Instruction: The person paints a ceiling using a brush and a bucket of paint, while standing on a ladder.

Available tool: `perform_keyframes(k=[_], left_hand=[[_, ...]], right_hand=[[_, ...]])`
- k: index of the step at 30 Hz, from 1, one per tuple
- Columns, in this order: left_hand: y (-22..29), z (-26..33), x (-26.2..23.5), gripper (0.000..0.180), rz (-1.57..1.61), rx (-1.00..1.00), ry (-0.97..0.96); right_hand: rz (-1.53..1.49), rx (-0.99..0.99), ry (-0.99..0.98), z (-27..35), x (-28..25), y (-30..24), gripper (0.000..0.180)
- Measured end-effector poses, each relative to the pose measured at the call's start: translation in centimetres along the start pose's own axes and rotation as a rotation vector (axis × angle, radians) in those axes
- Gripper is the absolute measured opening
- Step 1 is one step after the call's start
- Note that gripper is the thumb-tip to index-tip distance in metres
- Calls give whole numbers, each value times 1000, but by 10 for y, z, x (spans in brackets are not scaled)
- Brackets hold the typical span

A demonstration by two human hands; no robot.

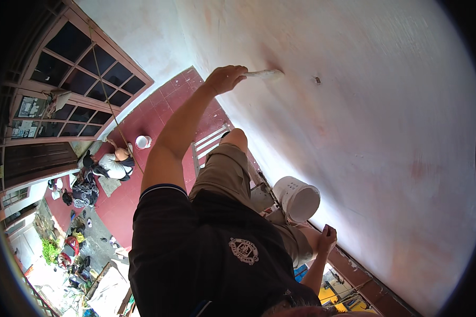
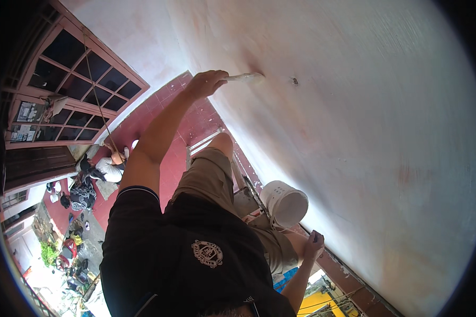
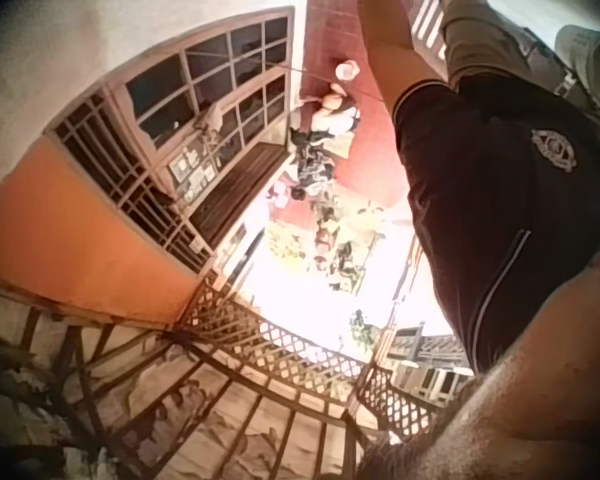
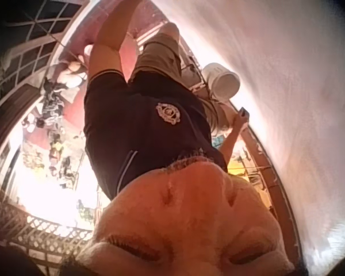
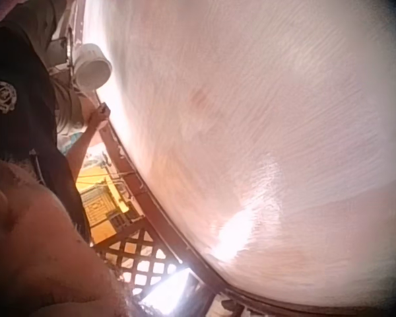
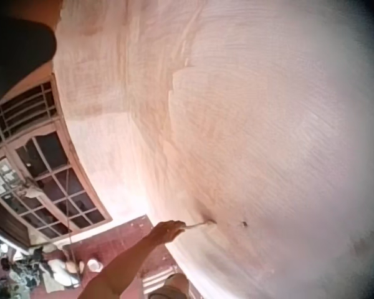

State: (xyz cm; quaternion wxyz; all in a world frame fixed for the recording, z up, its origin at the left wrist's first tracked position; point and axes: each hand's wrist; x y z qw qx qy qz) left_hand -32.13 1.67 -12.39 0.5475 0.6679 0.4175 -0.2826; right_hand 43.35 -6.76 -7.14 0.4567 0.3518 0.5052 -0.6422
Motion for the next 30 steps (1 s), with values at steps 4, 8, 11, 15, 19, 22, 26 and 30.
perform_keyframes(k=[4, 8, 11, 15, 19, 22, 26, 30], left_hand=[[-54, -2, -32, 22, -123, -192, 83], [-50, -13, -36, 19, -207, -431, 190], [1, -35, -17, 19, -187, -557, 204], [102, -39, 32, 23, -297, -564, 46], [203, -6, 58, 25, -169, -434, -61], [254, 32, 68, 32, -106, -237, -140], [309, 63, 51, 23, 123, -35, -324], [300, 59, 44, 20, 52, 245, -298]], right_hand=[[-18, -5, 13, 0, 0, -4, 19], [-4, -25, 19, -3, 0, 2, 19], [0, -17, 24, 0, -2, 0, 18], [4, -6, 26, 3, -6, -10, 21], [-15, 29, 28, 5, -7, -13, 23], [-60, -42, 62, 2, -4, -6, 21], [-62, -35, 71, 5, -3, 2, 22], [-83, -41, 80, 9, -3, 2, 21]])
Point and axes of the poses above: each hand's wrist, its own z-axis away from the middle knuckle, its own x-axis out of the palm, y = z × x, and after that the axes turned 11 degrees about -y, right-handed
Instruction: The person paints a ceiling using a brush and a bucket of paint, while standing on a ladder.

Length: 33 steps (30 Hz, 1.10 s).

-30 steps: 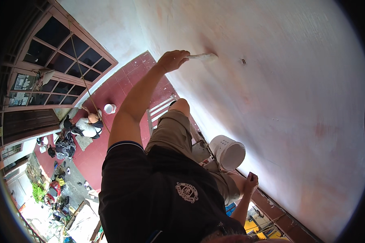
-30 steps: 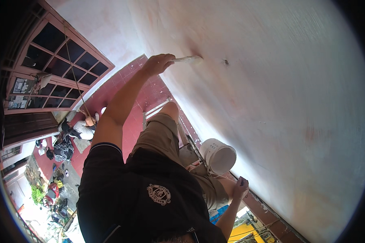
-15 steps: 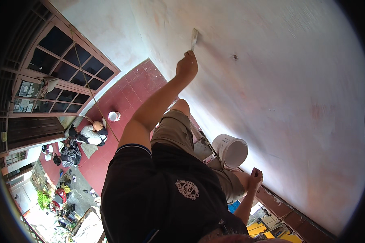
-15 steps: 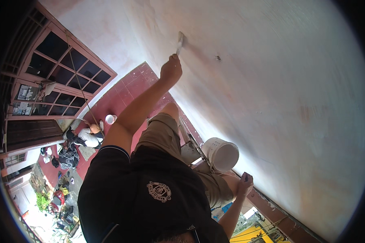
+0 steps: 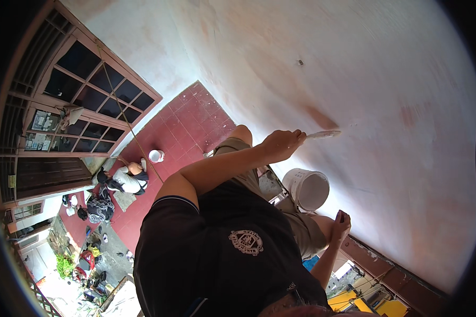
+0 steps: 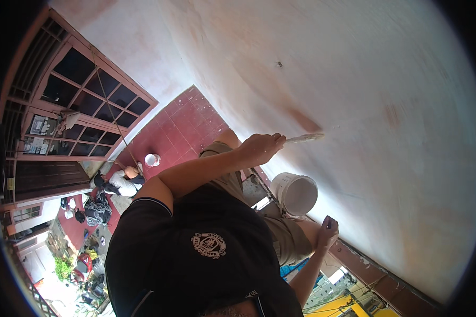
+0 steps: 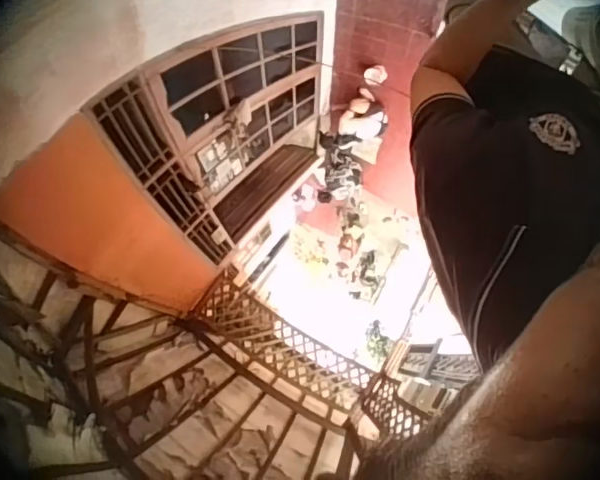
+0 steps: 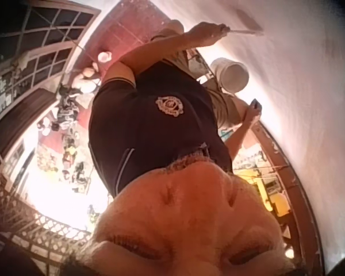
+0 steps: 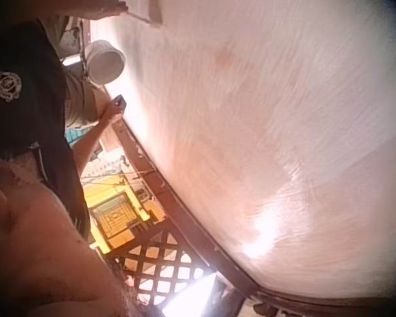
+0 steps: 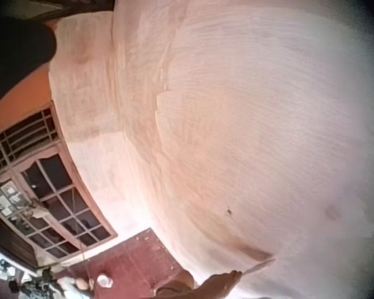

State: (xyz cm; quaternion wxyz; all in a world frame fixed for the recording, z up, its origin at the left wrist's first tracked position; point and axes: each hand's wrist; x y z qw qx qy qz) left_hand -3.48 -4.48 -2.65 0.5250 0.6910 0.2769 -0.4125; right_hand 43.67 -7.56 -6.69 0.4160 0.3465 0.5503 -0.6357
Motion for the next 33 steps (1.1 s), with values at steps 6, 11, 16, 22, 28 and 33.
perform_keyframes(k=[6, 11, 16, 22, 28, 33], left_hand=[[-108, -18, -28, 18, -38, -61, 74], [-188, 15, -71, 16, -177, -318, 106], [-242, 64, -74, 25, -204, -797, 224], [-219, 107, -59, 35, 109, -984, 183], [-133, 82, -11, 42, 417, -937, 8], [-51, 47, 27, 36, 991, -839, -105]], right_hand=[[-19, -30, 28, 3, 0, 6, 20], [-48, -29, 48, 4, -2, -1, 23], [-79, -48, 70, -3, 0, 6, 18], [-82, -27, 44, -1, 0, 9, 24], [-58, -41, 45, 5, 0, 11, 24], [-52, -10, 22, 9, -3, 11, 23]])
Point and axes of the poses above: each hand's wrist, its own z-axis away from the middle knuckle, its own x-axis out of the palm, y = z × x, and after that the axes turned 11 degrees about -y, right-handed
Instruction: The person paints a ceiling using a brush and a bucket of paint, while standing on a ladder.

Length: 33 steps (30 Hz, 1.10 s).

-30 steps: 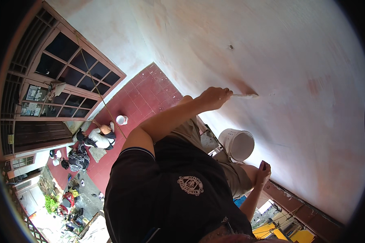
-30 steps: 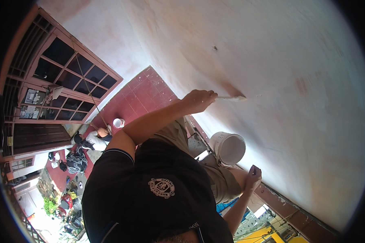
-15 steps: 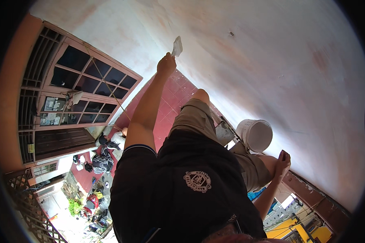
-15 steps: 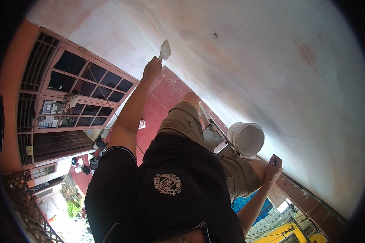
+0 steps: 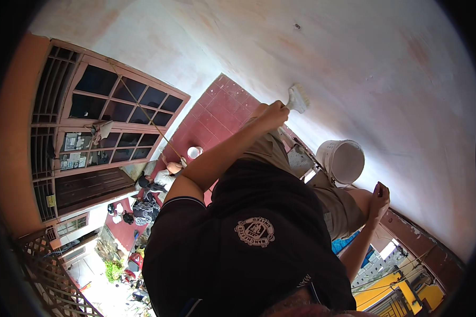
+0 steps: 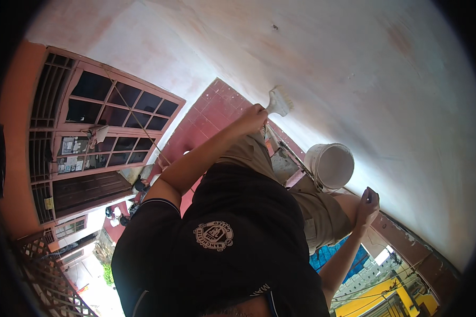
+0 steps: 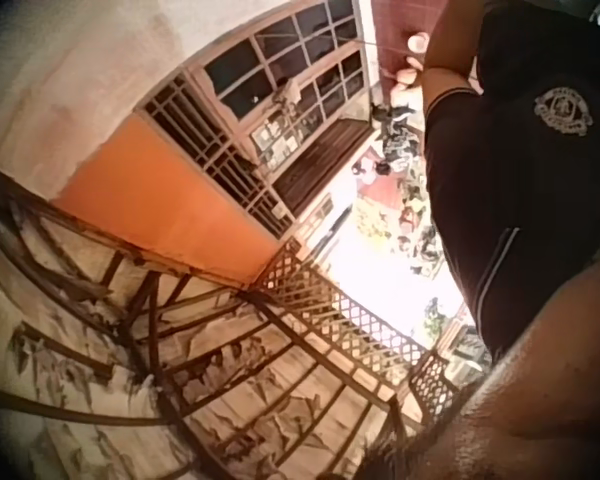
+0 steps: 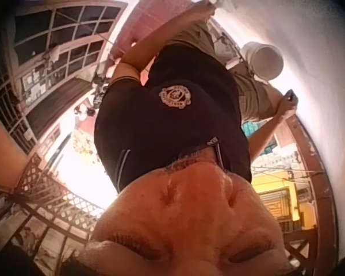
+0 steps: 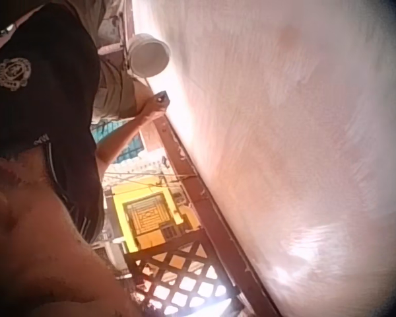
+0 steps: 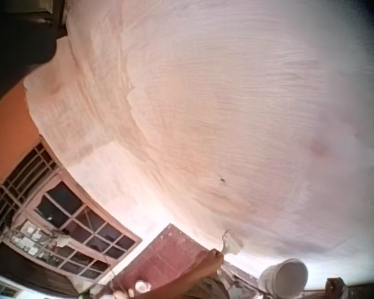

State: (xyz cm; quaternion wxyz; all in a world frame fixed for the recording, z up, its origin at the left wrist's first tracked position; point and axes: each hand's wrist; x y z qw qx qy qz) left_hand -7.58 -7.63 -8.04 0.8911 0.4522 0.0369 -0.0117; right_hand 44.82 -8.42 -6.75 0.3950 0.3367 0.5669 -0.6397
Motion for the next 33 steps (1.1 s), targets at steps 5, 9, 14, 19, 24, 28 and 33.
perform_keyframes(k=[5, 9, 14, 19, 24, 28, 33], left_hand=[[29, 33, 77, 25, -131, 163, -300], [43, 47, 112, 27, -149, 143, -537], [39, 39, 143, 26, -128, 65, -602], [38, 31, 154, 25, -163, 35, -632], [37, 25, 161, 26, -190, 26, -652], [36, 19, 166, 30, -260, 66, -649], [33, 15, 173, 34, -265, 55, -677]], right_hand=[[-14, -19, 27, 0, 1, 2, 24], [-8, -16, 38, -2, 2, 2, 24], [-66, -33, 67, -2, 4, 10, 21], [-44, -34, 71, -6, 5, 12, 23], [-50, -26, 76, -7, 6, 18, 22], [-58, -1, 67, -7, 4, 12, 21], [-50, -22, 75, -7, 7, 18, 25]])
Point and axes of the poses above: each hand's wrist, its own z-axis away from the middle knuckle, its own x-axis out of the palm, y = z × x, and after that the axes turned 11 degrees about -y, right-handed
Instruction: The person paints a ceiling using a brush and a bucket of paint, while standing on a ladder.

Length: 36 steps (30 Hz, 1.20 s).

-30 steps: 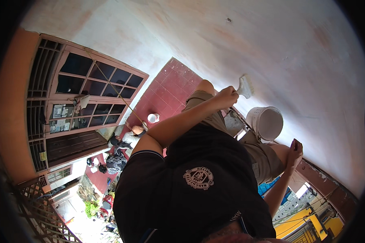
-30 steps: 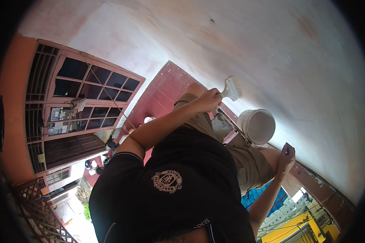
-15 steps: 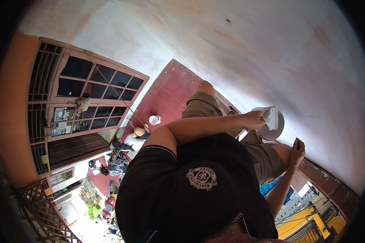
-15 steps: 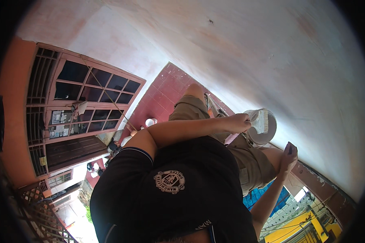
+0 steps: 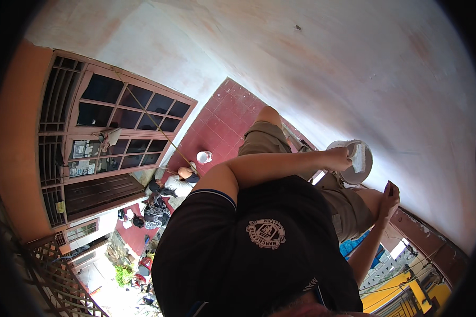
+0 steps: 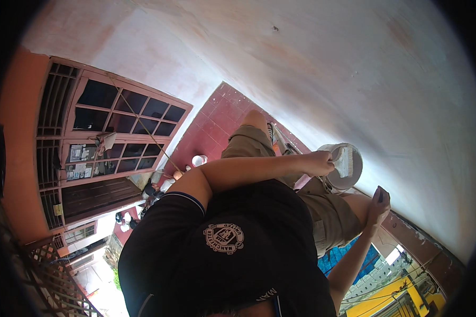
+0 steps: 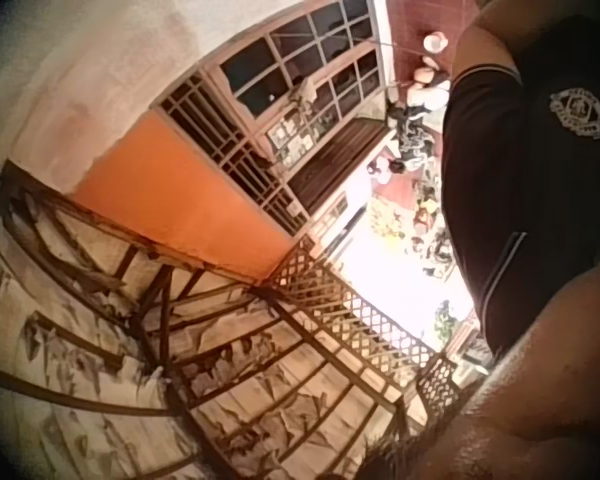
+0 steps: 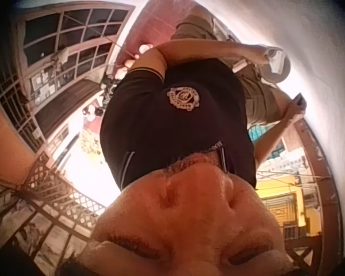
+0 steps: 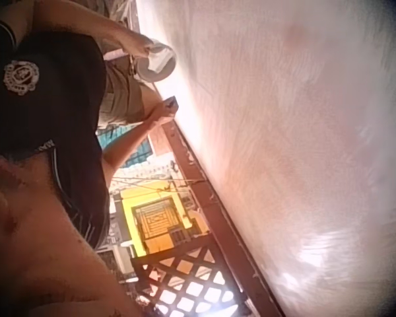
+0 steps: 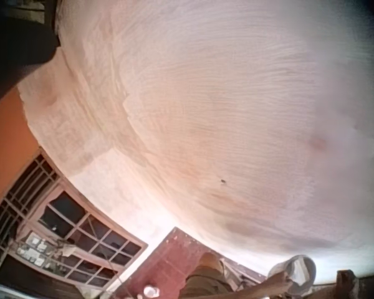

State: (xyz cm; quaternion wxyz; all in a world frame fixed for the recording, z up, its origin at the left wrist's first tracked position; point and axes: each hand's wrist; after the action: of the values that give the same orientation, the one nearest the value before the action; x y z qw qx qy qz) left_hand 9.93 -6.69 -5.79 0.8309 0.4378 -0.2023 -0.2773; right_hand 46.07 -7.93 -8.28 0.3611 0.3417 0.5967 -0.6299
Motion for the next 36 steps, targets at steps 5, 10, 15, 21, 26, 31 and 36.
perform_keyframes(k=[5, 10, 15, 21, 26, 31, 36], left_hand=[[-2, -6, 7, 42, -37, 7, 44], [6, -14, 10, 51, -21, -32, 4], [13, -3, 15, 57, -7, 4, 36], [16, -2, 20, 58, 4, -21, -4], [17, -3, 26, 59, 11, -34, -2], [14, -8, 31, 61, 0, -44, -2], [17, -2, 35, 59, 87, -32, -40]], right_hand=[[-42, 3, -11, -2, 7, 11, 25], [-10, -17, 32, -1, -3, -1, 24], [-15, 11, 40, 1, -2, -1, 22], [-35, -7, 54, 4, -2, -1, 22], [-47, 5, 49, 7, -5, -10, 24], [-38, 8, 52, 9, -10, -15, 24], [-14, -22, 57, 11, -12, -17, 24]])
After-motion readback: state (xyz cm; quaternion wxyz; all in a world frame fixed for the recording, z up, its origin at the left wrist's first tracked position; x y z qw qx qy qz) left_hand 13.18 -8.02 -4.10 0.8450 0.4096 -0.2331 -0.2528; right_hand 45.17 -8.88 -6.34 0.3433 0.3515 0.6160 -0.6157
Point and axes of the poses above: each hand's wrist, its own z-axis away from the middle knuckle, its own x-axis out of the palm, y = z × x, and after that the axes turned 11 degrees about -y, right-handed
